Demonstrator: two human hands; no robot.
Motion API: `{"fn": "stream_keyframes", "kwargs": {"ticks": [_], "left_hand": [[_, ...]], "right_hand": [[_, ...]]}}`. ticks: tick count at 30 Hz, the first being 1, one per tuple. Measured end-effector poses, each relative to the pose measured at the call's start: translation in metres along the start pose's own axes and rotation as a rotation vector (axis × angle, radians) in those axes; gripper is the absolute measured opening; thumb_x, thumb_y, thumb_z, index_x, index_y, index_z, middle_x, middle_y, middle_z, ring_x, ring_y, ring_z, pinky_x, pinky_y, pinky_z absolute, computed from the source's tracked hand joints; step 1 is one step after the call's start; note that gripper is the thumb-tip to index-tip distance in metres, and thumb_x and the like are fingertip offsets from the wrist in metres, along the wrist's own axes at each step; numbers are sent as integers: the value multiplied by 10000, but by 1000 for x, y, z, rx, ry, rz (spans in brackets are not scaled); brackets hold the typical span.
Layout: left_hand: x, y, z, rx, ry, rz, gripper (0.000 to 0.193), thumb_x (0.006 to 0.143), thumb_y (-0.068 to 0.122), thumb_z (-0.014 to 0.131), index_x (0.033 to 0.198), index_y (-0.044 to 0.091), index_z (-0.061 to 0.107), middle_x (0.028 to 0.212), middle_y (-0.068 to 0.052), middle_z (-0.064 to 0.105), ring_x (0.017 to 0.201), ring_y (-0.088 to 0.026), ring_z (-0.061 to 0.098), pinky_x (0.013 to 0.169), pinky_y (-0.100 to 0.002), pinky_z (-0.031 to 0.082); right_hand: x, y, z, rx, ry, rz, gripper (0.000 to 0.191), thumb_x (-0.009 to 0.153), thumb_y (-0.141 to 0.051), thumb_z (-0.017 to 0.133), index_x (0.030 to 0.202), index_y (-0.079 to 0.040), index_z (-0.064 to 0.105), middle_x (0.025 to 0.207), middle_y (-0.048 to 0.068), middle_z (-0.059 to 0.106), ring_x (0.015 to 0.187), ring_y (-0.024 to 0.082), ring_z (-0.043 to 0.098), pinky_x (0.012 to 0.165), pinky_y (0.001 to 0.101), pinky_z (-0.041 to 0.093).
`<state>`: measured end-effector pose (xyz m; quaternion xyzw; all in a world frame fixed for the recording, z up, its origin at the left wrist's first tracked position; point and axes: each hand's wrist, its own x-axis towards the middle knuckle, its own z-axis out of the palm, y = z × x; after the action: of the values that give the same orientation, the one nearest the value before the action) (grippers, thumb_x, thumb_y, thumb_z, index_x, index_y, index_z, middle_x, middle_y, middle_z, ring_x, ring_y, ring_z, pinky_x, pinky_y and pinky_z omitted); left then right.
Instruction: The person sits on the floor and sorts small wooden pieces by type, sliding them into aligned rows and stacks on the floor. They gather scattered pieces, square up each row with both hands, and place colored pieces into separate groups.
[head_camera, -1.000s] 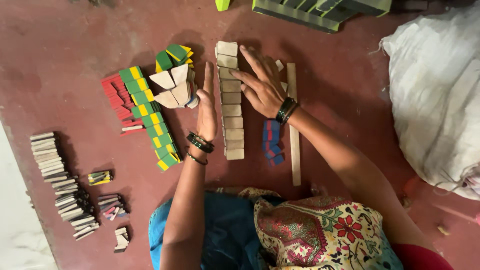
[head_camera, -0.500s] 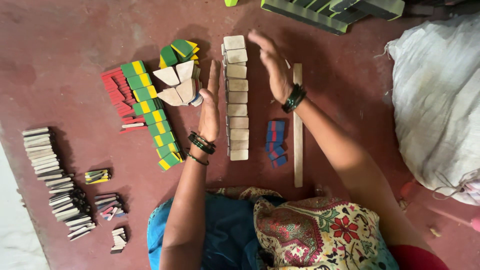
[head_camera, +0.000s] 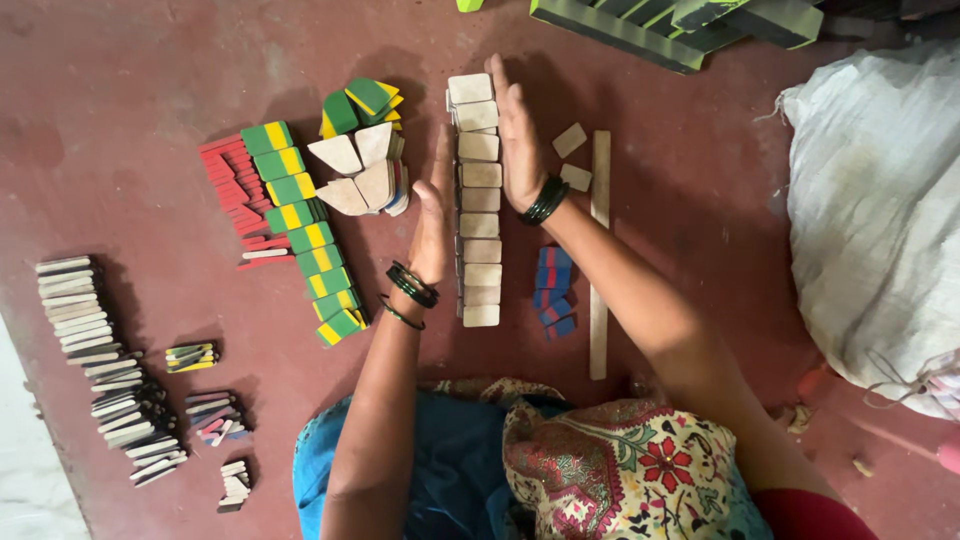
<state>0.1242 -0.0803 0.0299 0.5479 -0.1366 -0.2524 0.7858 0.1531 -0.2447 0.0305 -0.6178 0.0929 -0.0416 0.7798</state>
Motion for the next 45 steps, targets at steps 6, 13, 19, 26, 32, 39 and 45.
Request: {"fn": "stream_keyframes", "kwargs": {"ticks": [6,13,19,26,32,39,45], "left_hand": [[0,1,0,33,-3,32,1181,913,892,92,1666,-15,24,1760,-215,89,1649,-319,84,1340,-438,96],[0,7,1,70,7,46,1157,929,884,73,1662,-11,47,1764,-221,91,1654,-325,83,1345,-428,90],[-2,6,1,60,0,40,1167,921,885,71,1668,-10,55,1763,-223,108,1653,-327,111,1341,-420,108],[0,-3,0,48,18,44,1162,923,887,74,1669,-4,65,1766,-212,108,1657,-320,98,1349,-439,94],[1,-6,5,-53,26,71,1139,937,875,94,1682,15,36,1783,-176,52,1669,-300,50,1362,-434,78],[29,-16,4,70,54,158,1047,992,827,94,1693,56,-11,1799,-146,-13,1685,-290,10,1381,-427,56],[64,-31,-6,-46,60,219,1014,1017,798,123,1702,65,-25,1803,-163,14,1695,-304,48,1394,-420,65]], "right_hand": [[7,-1,-5,-77,-40,-177,710,1099,-476,354,1674,-66,274,1789,102,172,1680,194,131,1393,361,58],[43,-19,-24,-500,-148,-190,732,1109,-515,195,1403,-25,652,1498,115,617,1466,243,513,1299,403,263],[32,-1,-21,-520,-185,-176,788,1111,-577,169,1422,-22,634,1494,118,618,1461,248,514,1292,396,305],[21,-1,-27,-318,-79,-121,810,1096,-640,215,1602,-45,427,1697,115,385,1629,224,249,1361,380,104],[0,2,-11,-150,-6,-98,800,1120,-610,278,1701,-71,167,1801,71,96,1690,191,46,1391,364,-5],[-8,-8,-7,-55,3,-108,764,1139,-553,254,1695,-41,141,1799,73,74,1684,191,30,1379,350,-8],[-10,-13,1,-53,-11,-123,762,1142,-536,257,1695,-31,117,1796,84,54,1680,201,16,1377,362,-11]]}}
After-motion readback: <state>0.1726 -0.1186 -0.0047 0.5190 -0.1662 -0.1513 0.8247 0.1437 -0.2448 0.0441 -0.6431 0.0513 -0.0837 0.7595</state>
